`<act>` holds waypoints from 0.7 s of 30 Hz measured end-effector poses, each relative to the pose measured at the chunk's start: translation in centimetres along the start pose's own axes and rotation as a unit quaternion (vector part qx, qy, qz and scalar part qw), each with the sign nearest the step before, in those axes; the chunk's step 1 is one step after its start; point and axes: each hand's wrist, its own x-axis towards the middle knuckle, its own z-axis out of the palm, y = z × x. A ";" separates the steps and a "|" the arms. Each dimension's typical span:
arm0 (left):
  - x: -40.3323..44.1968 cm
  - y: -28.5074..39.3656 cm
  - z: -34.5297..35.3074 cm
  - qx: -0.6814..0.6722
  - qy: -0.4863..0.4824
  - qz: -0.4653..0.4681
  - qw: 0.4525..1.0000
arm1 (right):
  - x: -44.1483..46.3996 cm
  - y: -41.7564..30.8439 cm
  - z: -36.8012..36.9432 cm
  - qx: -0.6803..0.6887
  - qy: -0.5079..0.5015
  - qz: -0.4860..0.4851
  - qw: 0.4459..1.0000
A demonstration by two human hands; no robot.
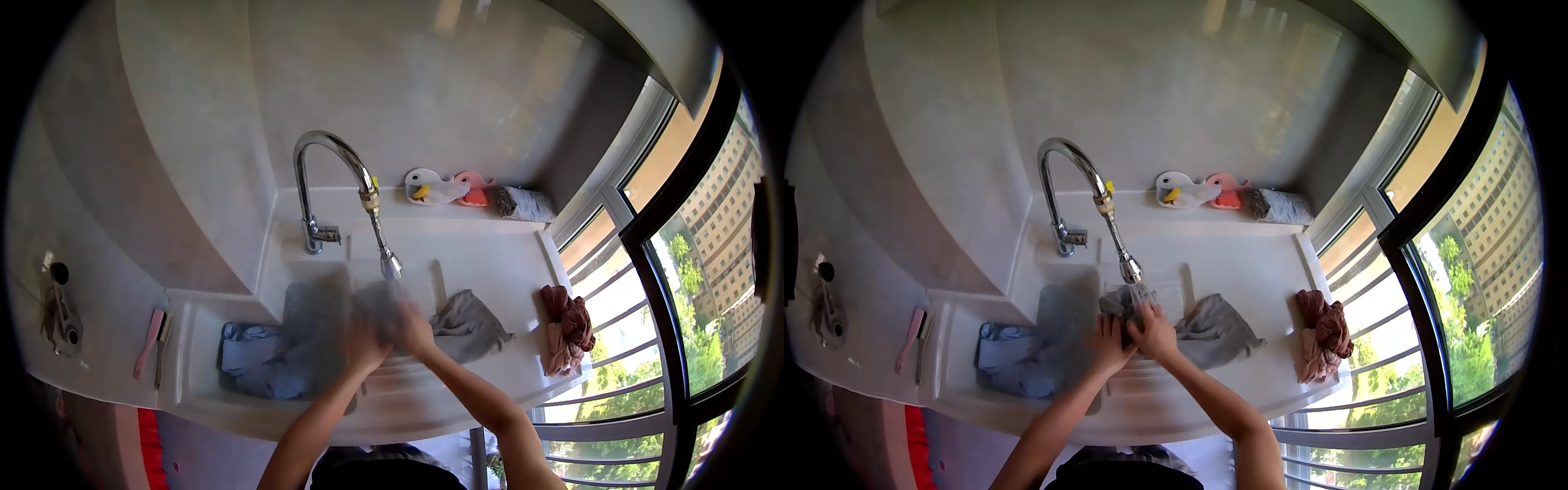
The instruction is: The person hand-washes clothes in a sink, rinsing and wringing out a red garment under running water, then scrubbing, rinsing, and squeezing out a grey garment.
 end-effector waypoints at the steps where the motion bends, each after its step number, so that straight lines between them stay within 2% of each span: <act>1: 0.2 0.7 -1.6 0.022 -0.064 0.012 0.998 | 0.9 1.3 1.2 -0.041 -0.007 0.005 0.999; 2: -0.1 0.2 -1.5 0.026 -0.069 0.007 0.997 | 1.6 2.7 3.2 -0.077 -0.016 0.013 0.997; 4: -0.5 -0.2 -0.8 0.014 -0.092 -0.031 0.995 | 6.4 6.4 4.4 -0.107 0.014 0.113 0.988; 5: -0.7 0.0 -0.9 -0.002 -0.064 -0.028 0.998 | 7.2 6.7 4.2 -0.107 0.009 0.108 0.988; 7: -0.4 0.0 -1.4 0.006 -0.062 -0.020 0.998 | 9.2 7.0 3.5 -0.142 0.093 0.096 0.981; 8: -0.5 0.0 -1.5 0.012 -0.070 -0.010 0.997 | 8.7 6.6 3.6 -0.144 0.096 0.097 0.980; 10: -0.6 -0.2 -1.6 -0.022 -0.086 -0.010 0.996 | 5.7 4.5 3.9 -0.115 0.051 0.038 0.991; 12: -0.2 -0.5 -1.1 -0.054 -0.099 -0.009 0.994 | 2.7 2.7 3.5 -0.061 0.021 0.021 0.998; 14: -0.7 -0.9 -0.5 -0.053 -0.099 -0.024 0.993 | 3.7 6.1 5.3 -0.037 0.040 0.035 0.998; 15: -0.7 -1.5 -0.1 -0.053 -0.118 -0.029 0.991 | 5.6 9.8 8.0 -0.073 0.024 0.040 0.996; 16: -0.4 -1.8 -0.1 -0.049 -0.121 -0.022 0.991 | 7.2 8.3 6.2 -0.108 0.005 0.047 0.993; 17: -0.3 -2.0 0.0 -0.059 -0.143 -0.033 0.987 | 7.2 6.7 4.0 -0.038 0.052 0.142 0.988; 20: 0.3 -1.9 -0.1 -0.062 -0.178 -0.029 0.982 | 5.8 6.5 3.7 -0.026 0.073 0.185 0.980; 21: 0.6 -1.8 -0.3 -0.052 -0.191 -0.019 0.980 | 4.6 6.8 4.0 0.006 0.053 0.243 0.969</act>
